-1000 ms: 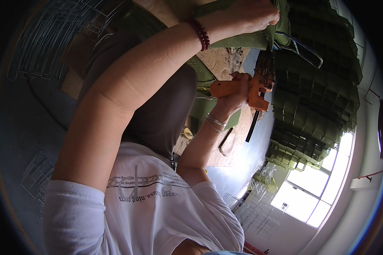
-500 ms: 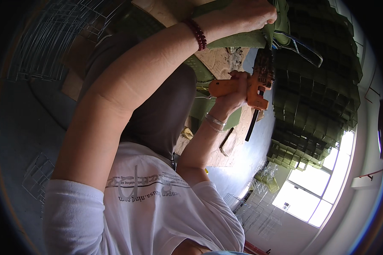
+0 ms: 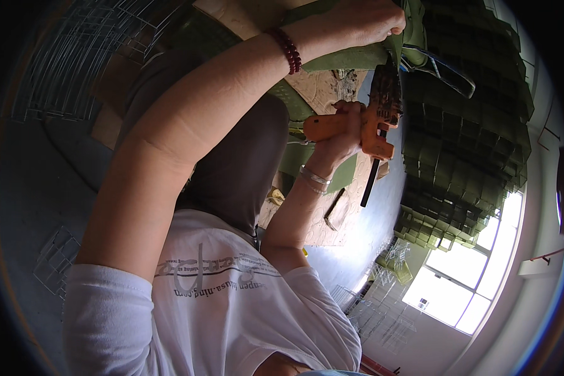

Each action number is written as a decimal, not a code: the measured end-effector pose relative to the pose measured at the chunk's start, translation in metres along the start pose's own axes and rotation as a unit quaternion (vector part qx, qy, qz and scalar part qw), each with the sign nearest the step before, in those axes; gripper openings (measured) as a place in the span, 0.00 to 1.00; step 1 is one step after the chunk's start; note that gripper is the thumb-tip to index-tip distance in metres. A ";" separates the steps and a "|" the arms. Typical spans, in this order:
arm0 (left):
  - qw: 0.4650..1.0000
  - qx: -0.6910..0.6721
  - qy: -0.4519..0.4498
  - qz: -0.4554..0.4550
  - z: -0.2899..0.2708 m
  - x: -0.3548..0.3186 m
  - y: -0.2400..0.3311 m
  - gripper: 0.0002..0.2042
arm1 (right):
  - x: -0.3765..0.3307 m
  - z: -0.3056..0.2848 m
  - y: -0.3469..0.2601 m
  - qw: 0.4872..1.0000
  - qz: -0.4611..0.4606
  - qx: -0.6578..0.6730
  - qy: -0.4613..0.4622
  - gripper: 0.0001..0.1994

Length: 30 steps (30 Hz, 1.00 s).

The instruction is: Glue green padded fabric covers onto metal wire frames using a hot glue gun.

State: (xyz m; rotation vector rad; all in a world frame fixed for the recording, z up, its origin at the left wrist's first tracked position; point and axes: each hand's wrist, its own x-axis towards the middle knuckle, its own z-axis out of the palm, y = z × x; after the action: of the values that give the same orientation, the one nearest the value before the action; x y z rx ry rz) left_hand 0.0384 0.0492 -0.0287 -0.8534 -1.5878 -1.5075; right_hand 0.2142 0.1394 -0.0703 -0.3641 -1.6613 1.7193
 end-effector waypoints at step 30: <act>0.997 0.038 -0.059 -0.035 -0.019 0.014 0.013 0.02 | -0.009 0.009 0.005 0.998 -0.016 -0.033 -0.043 0.04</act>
State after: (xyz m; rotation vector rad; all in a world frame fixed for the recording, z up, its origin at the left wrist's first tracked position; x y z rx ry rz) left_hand 0.0451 0.0308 -0.0104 -0.8647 -1.7661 -1.4588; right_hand 0.2132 0.1269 -0.0765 -0.2966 -1.7794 1.6801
